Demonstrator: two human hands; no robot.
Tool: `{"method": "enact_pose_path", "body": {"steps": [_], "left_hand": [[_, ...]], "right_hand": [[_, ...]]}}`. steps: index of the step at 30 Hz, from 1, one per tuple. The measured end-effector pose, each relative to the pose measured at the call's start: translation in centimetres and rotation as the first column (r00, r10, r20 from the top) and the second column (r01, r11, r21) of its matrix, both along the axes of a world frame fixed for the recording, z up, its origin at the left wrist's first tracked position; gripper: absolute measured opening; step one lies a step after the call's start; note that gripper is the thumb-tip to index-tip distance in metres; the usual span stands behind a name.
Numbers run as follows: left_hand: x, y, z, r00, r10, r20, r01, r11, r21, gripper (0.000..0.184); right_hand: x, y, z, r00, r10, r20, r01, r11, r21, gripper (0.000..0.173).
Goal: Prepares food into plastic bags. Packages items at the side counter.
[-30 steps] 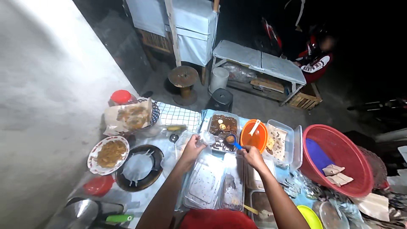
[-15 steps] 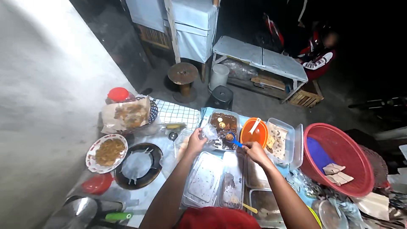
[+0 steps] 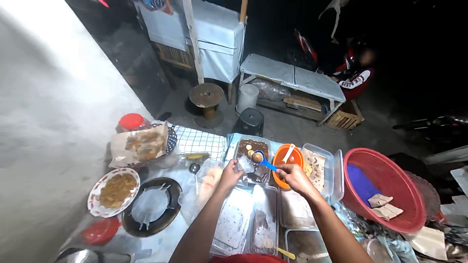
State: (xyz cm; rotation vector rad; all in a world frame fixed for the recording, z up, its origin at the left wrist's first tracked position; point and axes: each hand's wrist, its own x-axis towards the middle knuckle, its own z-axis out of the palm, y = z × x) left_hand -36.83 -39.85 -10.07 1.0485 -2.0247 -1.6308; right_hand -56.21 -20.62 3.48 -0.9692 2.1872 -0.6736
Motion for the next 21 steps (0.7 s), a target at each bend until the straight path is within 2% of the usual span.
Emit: {"method": "enact_pose_path", "body": {"steps": [3,5,7,10,14,18,21], "left_hand": [[-1.0,0.6,0.1,0.998,-0.018,-0.052,0.021,0.999,0.046,0.058],[-1.5,1.1,0.3,0.991,-0.027,-0.129,0.042,0.992,0.116,0.057],[-1.9,1.5,0.4,0.970,-0.001,-0.245,0.052,0.978,0.202,0.058],[-2.0,2.3,0.3,0.923,0.062,-0.381,0.073,0.941,0.330,0.068],[-2.2,2.9,-0.1,0.881,0.100,-0.463,0.108,0.910,0.401,0.074],[-2.1,3.2,0.5,0.866,0.098,-0.490,0.142,0.891,0.431,0.063],[-1.6,3.1,0.8,0.853,0.093,-0.513,0.165,0.885,0.434,0.061]], "right_hand": [[2.1,-0.4,0.6,0.978,0.121,-0.172,-0.109,0.991,0.080,0.033],[3.7,0.0,0.3,0.914,0.235,-0.332,-0.206,0.971,0.119,0.035],[4.4,0.8,-0.9,0.797,0.263,-0.544,-0.291,0.956,0.038,0.033],[4.3,2.0,-2.3,0.613,0.174,-0.771,-0.401,0.909,-0.114,0.030],[4.6,2.9,-2.4,0.532,0.066,-0.844,-0.427,0.882,-0.200,0.029],[5.0,3.3,-2.3,0.537,0.014,-0.844,-0.397,0.887,-0.238,0.029],[5.2,3.1,-2.0,0.553,-0.021,-0.833,-0.381,0.883,-0.275,0.028]]}}
